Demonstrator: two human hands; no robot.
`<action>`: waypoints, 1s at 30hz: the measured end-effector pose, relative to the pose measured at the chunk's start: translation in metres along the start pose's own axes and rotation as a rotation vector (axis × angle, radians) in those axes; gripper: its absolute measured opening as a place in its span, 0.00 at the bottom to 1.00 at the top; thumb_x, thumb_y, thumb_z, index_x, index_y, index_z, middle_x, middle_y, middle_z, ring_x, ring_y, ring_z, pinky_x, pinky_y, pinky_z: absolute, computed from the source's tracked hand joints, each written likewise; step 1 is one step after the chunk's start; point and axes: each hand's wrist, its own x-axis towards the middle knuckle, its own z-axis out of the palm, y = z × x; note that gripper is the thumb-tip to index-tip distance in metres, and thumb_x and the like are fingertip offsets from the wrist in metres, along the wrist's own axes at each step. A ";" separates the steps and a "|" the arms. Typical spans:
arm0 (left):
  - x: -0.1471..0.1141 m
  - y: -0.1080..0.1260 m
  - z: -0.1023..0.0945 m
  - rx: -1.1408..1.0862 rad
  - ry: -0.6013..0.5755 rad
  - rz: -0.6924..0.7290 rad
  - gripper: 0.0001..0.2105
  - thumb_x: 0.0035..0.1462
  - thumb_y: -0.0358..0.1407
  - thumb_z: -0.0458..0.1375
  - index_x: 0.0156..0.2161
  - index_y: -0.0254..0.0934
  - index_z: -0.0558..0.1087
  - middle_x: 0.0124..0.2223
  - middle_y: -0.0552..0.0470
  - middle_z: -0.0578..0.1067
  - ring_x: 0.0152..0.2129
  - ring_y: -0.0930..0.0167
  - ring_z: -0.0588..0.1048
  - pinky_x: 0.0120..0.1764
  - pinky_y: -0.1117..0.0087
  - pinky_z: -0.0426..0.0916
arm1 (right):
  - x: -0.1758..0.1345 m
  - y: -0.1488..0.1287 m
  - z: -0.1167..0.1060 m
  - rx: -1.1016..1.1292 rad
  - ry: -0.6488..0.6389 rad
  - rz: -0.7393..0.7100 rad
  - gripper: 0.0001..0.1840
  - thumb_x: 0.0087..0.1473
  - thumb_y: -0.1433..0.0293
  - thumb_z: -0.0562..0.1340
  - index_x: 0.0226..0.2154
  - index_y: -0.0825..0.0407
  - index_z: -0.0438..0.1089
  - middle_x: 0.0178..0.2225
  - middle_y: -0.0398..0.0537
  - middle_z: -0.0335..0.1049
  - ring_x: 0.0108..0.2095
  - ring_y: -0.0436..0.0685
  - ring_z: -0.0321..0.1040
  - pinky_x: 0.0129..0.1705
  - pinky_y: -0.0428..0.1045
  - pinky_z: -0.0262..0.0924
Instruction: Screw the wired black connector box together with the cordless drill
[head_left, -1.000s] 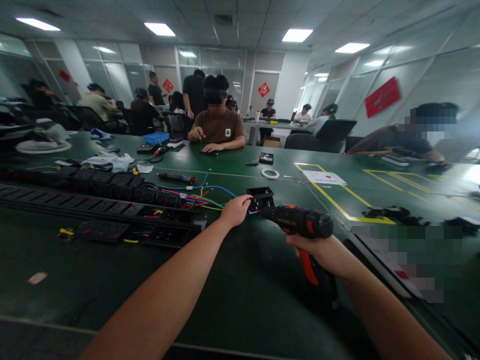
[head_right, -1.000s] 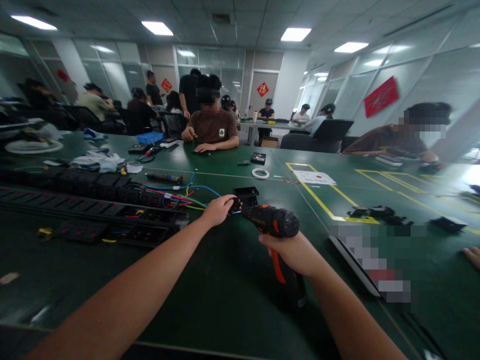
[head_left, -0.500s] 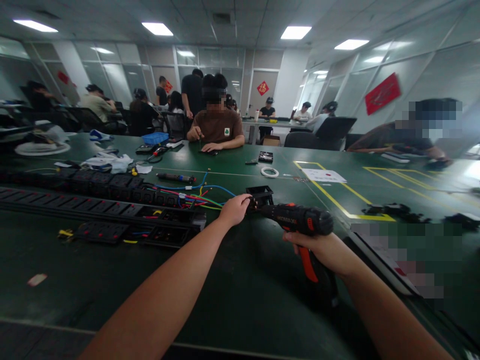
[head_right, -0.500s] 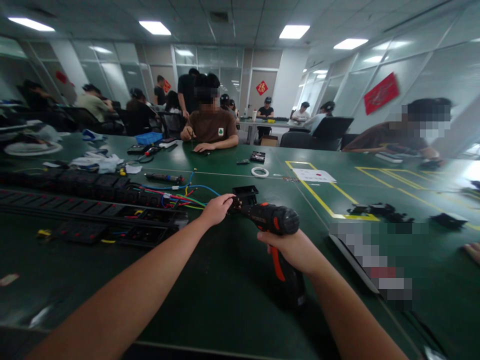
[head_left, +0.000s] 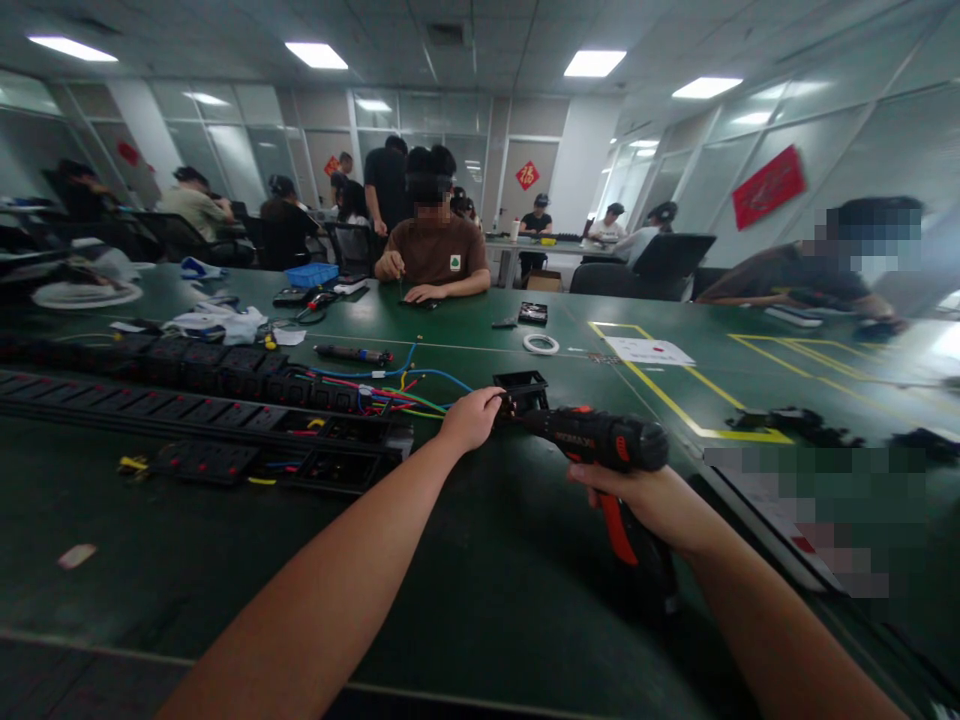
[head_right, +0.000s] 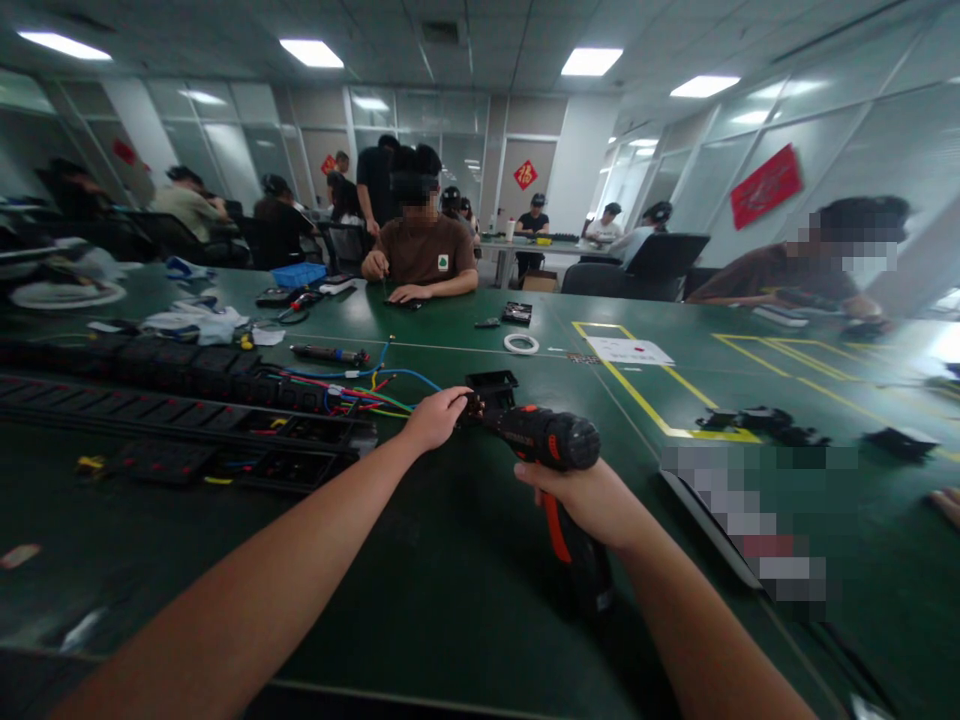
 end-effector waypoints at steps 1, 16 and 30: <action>0.000 0.000 0.000 0.001 0.000 0.000 0.19 0.67 0.38 0.48 0.57 0.42 0.74 0.58 0.50 0.76 0.55 0.66 0.73 0.59 0.66 0.64 | 0.000 0.000 0.000 -0.002 -0.002 0.000 0.17 0.48 0.54 0.69 0.30 0.51 0.73 0.22 0.43 0.71 0.25 0.55 0.67 0.28 0.50 0.58; 0.000 0.000 0.000 -0.004 -0.002 -0.002 0.19 0.68 0.39 0.47 0.57 0.42 0.74 0.58 0.50 0.76 0.55 0.65 0.73 0.58 0.66 0.64 | 0.000 0.000 -0.001 0.016 -0.029 0.006 0.18 0.49 0.54 0.68 0.29 0.52 0.71 0.22 0.42 0.68 0.24 0.53 0.64 0.28 0.49 0.58; 0.000 0.000 0.000 0.009 0.005 0.019 0.18 0.68 0.38 0.47 0.56 0.41 0.74 0.56 0.49 0.77 0.53 0.64 0.74 0.57 0.66 0.65 | 0.000 -0.001 0.000 -0.058 -0.005 0.001 0.16 0.48 0.55 0.67 0.25 0.51 0.70 0.21 0.42 0.67 0.23 0.53 0.63 0.27 0.49 0.57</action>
